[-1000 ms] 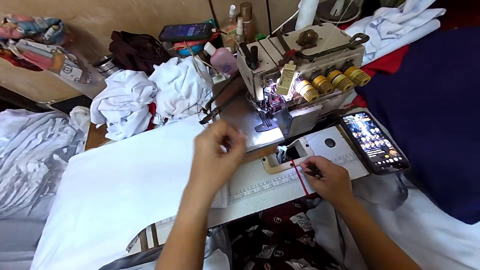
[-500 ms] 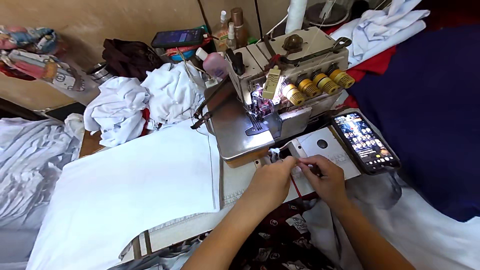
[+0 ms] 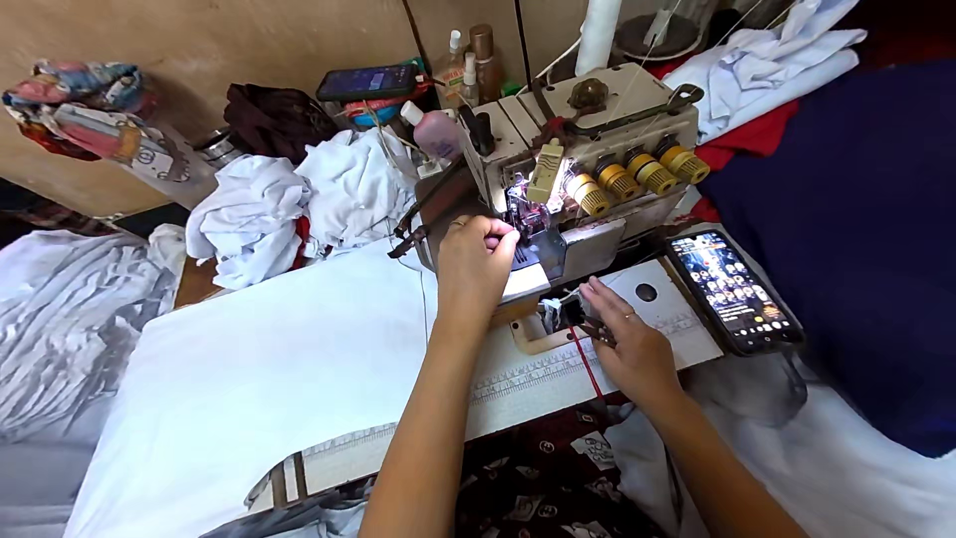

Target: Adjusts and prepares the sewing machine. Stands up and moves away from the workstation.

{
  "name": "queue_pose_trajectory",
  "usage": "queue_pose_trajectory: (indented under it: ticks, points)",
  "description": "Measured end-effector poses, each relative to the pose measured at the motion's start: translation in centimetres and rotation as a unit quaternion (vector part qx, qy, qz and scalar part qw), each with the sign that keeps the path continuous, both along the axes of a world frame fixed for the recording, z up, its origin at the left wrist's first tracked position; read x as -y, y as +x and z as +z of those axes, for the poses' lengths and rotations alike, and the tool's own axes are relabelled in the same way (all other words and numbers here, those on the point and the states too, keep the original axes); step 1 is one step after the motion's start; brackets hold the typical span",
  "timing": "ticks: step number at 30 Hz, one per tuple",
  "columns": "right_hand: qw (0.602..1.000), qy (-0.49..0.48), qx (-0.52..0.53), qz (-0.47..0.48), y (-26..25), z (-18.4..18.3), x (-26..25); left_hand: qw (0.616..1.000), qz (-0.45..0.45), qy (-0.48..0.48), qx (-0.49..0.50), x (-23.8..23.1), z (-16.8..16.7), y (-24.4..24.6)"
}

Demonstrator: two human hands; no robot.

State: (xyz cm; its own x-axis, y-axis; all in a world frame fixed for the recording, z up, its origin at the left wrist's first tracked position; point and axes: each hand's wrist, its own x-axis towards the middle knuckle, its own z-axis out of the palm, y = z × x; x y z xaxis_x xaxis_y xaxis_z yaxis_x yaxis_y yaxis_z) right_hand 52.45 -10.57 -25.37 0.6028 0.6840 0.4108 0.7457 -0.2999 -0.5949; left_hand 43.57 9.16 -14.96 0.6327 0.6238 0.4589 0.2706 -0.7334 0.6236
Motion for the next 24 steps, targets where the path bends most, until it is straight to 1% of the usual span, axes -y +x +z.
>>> queue_pose_trajectory:
  ticks: [5, 8, 18, 24]
  points:
    - [1.0, 0.013, 0.006, -0.005, 0.0, -0.4, 0.0, 0.999, 0.032, -0.005, -0.005, 0.3, 0.0, 0.4]
    - [1.0, 0.014, 0.01, -0.007, 0.0, -0.4, 0.0, 0.999, 0.036, -0.012, -0.013, 0.2, 0.0, 0.4]
    - [0.999, 0.026, 0.027, -0.004, -0.1, -0.5, 0.2, 0.995, -0.048, -0.083, -0.036, -1.1, 0.5, -1.7]
    - [1.0, 0.022, 0.015, 0.0, -0.2, -0.3, 0.3, 0.991, -0.075, -0.112, -0.021, -1.5, 0.5, -2.2]
